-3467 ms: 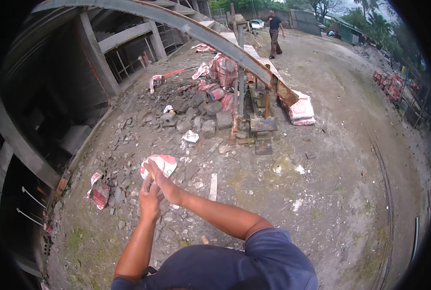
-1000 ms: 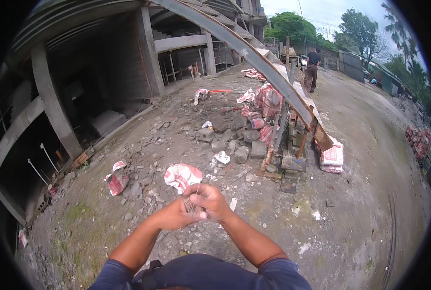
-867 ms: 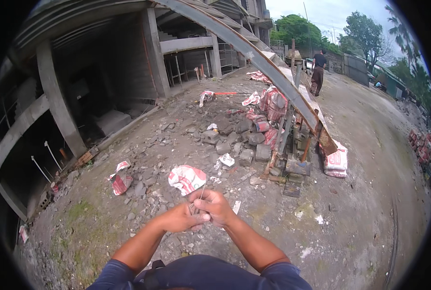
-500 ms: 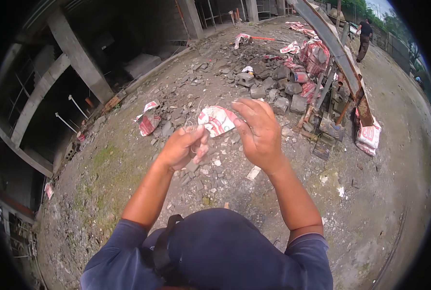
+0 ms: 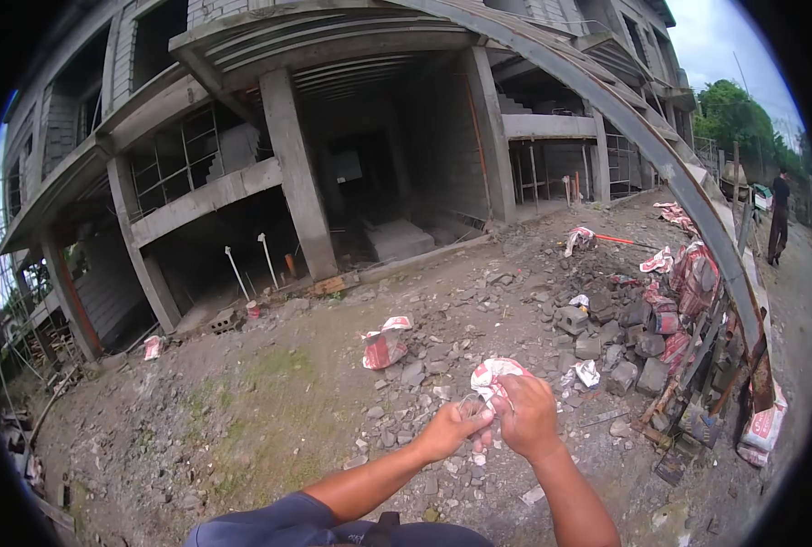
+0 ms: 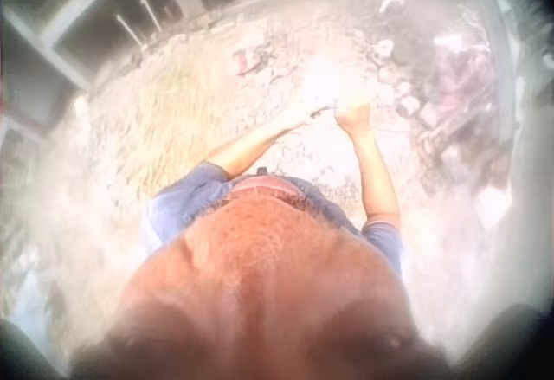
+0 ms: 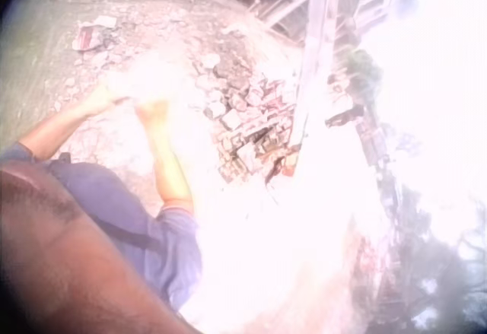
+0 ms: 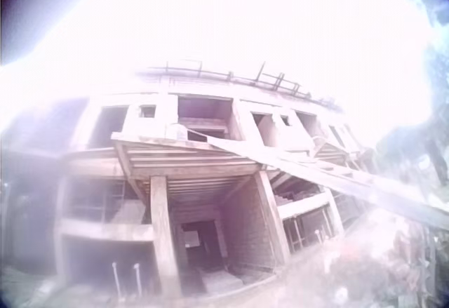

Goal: The person tends to a small fire of burning leaves and wood, then walks across a construction site to pick up concrete pieces and debris by hand and place them into a bucket using a shovel.

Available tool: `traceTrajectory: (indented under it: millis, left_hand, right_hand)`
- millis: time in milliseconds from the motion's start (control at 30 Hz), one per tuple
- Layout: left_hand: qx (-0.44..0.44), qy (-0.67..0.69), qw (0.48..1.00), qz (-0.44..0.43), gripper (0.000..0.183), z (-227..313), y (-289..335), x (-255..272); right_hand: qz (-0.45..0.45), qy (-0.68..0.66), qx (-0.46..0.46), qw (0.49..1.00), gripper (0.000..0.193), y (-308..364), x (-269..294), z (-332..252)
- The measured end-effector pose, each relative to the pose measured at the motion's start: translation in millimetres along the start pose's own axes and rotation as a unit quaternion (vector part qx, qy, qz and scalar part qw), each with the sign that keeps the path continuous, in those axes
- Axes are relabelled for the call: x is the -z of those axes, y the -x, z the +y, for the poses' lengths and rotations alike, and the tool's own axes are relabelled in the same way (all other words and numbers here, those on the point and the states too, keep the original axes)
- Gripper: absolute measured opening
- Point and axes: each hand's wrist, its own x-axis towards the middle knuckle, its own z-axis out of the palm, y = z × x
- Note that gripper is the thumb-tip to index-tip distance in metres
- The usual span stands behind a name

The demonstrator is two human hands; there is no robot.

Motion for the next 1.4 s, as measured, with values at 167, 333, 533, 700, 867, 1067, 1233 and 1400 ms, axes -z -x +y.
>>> traceTrajectory:
  millis: [167, 333, 533, 700, 867, 1067, 1233, 1400]
  left_hand:
    - [-0.04, -0.076, 0.992, 0.091, 0.022, -24, -7, -3]
    - [-0.044, -0.3, 0.933, 0.196, 0.028, -28, -31, -1]
    - [-0.205, -0.422, 0.873, 0.135, 0.029, -62, -55, 4]
    - [-0.037, -0.335, 0.93, 0.144, 0.031, -90, -62, -10]
    - [0.106, -0.269, 0.951, 0.106, 0.041, -95, -67, 6]
    - [0.129, -0.379, 0.893, 0.207, 0.054, -124, -31, 118]
    - [0.262, -0.336, 0.84, 0.336, 0.05, -235, 58, 204]
    - [0.443, -0.392, 0.768, 0.246, 0.041, -388, 196, 291]
  right_hand:
    - [0.009, -0.055, -0.078, 0.995, 0.035, 29, -32, 15]
    - [-0.051, -0.216, -0.23, 0.948, 0.054, 69, -53, 20]
    - [-0.083, -0.225, -0.321, 0.916, 0.058, 96, -50, 48]
    - [-0.095, -0.377, -0.374, 0.842, 0.066, 130, -63, 56]
    - [-0.15, -0.391, -0.391, 0.82, 0.063, 156, -75, 62]
    - [-0.23, -0.211, -0.441, 0.842, 0.05, 191, -43, 85]
    - [-0.331, -0.102, -0.553, 0.758, 0.041, 306, -50, 127]
    - [-0.395, -0.101, -0.535, 0.74, 0.038, 331, -77, 138]
